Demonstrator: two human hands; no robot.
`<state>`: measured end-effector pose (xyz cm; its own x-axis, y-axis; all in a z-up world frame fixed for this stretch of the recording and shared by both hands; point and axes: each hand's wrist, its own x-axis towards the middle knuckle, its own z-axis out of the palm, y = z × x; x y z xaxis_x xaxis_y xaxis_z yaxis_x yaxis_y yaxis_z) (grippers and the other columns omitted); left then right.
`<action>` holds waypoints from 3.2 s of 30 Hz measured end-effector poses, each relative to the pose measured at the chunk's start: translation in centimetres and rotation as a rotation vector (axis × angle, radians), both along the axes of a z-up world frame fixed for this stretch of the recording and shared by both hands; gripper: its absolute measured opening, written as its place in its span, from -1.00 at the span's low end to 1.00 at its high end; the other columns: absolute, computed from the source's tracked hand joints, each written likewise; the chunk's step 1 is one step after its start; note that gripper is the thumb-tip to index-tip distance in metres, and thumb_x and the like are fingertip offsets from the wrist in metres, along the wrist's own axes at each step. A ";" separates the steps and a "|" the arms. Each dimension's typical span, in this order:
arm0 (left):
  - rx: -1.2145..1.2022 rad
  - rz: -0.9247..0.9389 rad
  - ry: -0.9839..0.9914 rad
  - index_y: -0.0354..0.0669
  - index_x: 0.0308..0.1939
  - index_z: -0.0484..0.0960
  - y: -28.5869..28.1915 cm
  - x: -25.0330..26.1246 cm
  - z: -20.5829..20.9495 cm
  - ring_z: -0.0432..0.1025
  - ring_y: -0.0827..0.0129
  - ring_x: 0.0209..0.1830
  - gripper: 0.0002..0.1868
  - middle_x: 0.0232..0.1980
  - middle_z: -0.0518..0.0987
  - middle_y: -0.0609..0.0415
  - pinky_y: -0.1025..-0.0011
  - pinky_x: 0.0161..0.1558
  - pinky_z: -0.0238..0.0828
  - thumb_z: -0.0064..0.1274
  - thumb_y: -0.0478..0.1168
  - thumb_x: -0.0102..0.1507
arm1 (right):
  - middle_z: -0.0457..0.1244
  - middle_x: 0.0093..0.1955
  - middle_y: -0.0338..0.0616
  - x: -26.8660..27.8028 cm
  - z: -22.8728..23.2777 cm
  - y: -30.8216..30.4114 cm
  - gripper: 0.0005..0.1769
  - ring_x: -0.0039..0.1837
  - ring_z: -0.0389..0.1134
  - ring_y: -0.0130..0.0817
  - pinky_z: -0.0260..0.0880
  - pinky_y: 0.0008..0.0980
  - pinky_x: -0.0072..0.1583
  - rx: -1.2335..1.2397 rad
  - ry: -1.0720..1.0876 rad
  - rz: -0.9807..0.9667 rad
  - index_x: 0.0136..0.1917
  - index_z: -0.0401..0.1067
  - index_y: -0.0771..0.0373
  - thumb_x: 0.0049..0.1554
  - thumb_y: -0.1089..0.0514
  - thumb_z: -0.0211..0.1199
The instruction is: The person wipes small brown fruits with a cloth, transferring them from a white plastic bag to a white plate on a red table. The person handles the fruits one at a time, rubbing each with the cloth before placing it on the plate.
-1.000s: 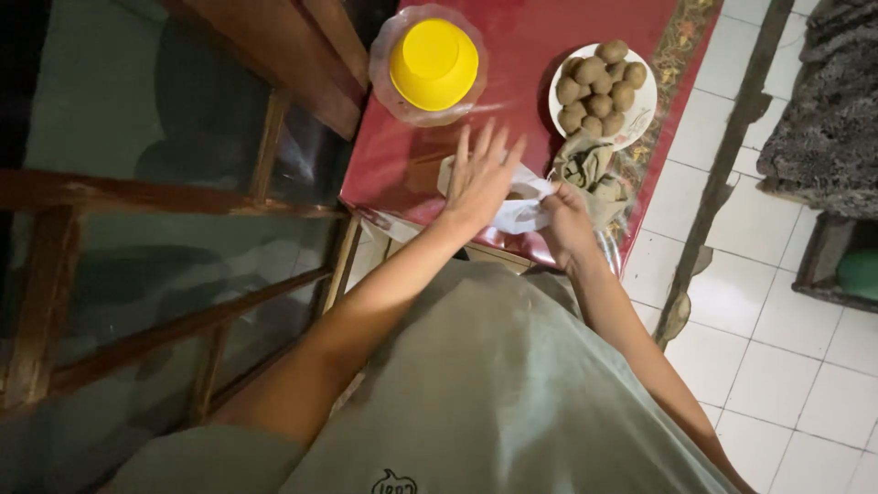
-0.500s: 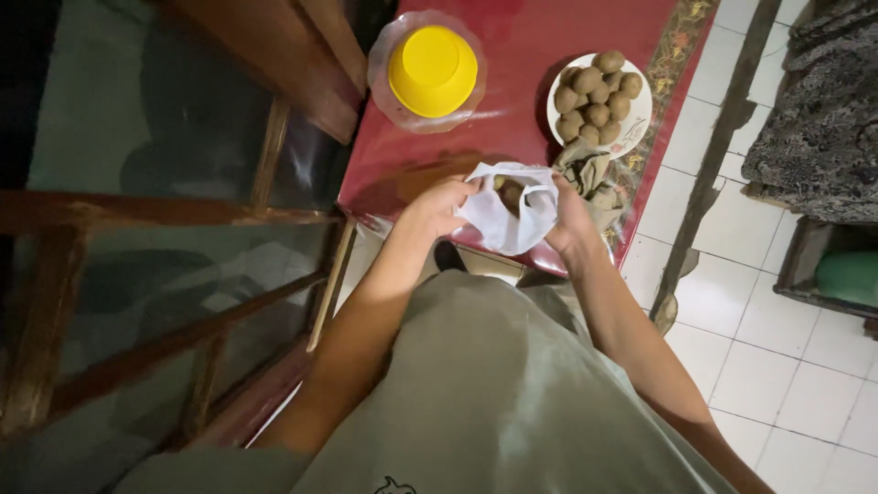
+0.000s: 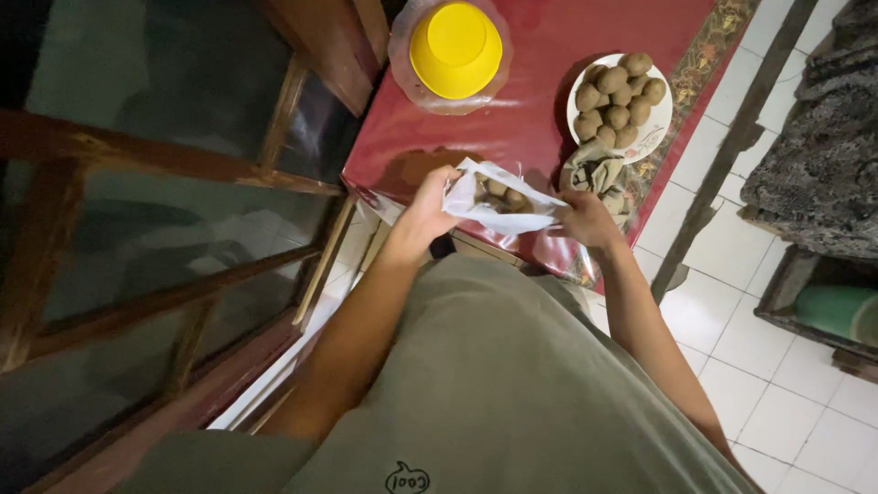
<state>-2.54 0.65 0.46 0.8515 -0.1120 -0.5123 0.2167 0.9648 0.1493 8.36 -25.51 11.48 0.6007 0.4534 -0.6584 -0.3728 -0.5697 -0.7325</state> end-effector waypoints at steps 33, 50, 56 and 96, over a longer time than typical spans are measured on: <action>2.340 -0.170 -0.499 -0.14 -0.08 0.61 -3.8 -1.4 13.7 0.34 0.01 0.17 -0.76 0.06 0.51 -0.13 0.03 0.12 0.20 0.16 -0.28 0.16 | 0.29 0.10 0.01 -2.8 2.4 2.9 -0.68 0.13 0.39 0.10 0.42 -0.08 0.22 0.198 -0.952 0.387 0.11 0.48 0.21 0.05 0.31 0.30; 2.453 -0.594 -0.259 -0.23 0.21 0.53 -4.5 1.1 10.9 0.04 -0.17 0.50 -0.34 0.40 0.27 -0.24 -0.41 0.37 -0.19 0.25 -0.16 0.03 | 0.03 0.52 0.30 -1.5 0.9 4.7 -0.11 0.44 0.17 0.24 0.25 0.01 0.38 -0.051 -1.076 0.516 0.33 0.45 0.11 -0.30 0.16 0.59; 2.434 -0.289 -0.369 -0.17 0.11 0.60 -5.5 -0.7 13.5 0.15 -0.13 0.45 -0.54 0.29 0.35 -0.18 -0.28 0.46 -0.11 0.19 -0.17 0.13 | 0.20 0.49 0.00 -2.6 2.8 0.8 -0.58 0.45 0.32 0.04 0.37 -0.16 0.42 0.050 -0.973 0.143 0.30 0.44 0.12 0.17 0.16 0.35; 2.266 -0.475 -0.120 -0.10 0.11 0.60 -15.3 5.8 15.9 0.32 0.00 0.29 -0.59 0.27 0.41 -0.07 -0.07 0.21 0.21 0.13 -0.06 0.22 | 0.23 0.18 0.15 14.7 -2.0 -2.9 -0.53 0.20 0.32 0.24 0.37 0.05 0.18 -0.081 -0.946 0.147 0.17 0.29 0.19 0.06 0.20 0.42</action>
<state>3.29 -14.67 16.32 0.9721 0.2335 -0.0241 0.2074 -0.8066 0.5535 23.08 -28.44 9.47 0.8402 0.5410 0.0375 0.4318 -0.6256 -0.6498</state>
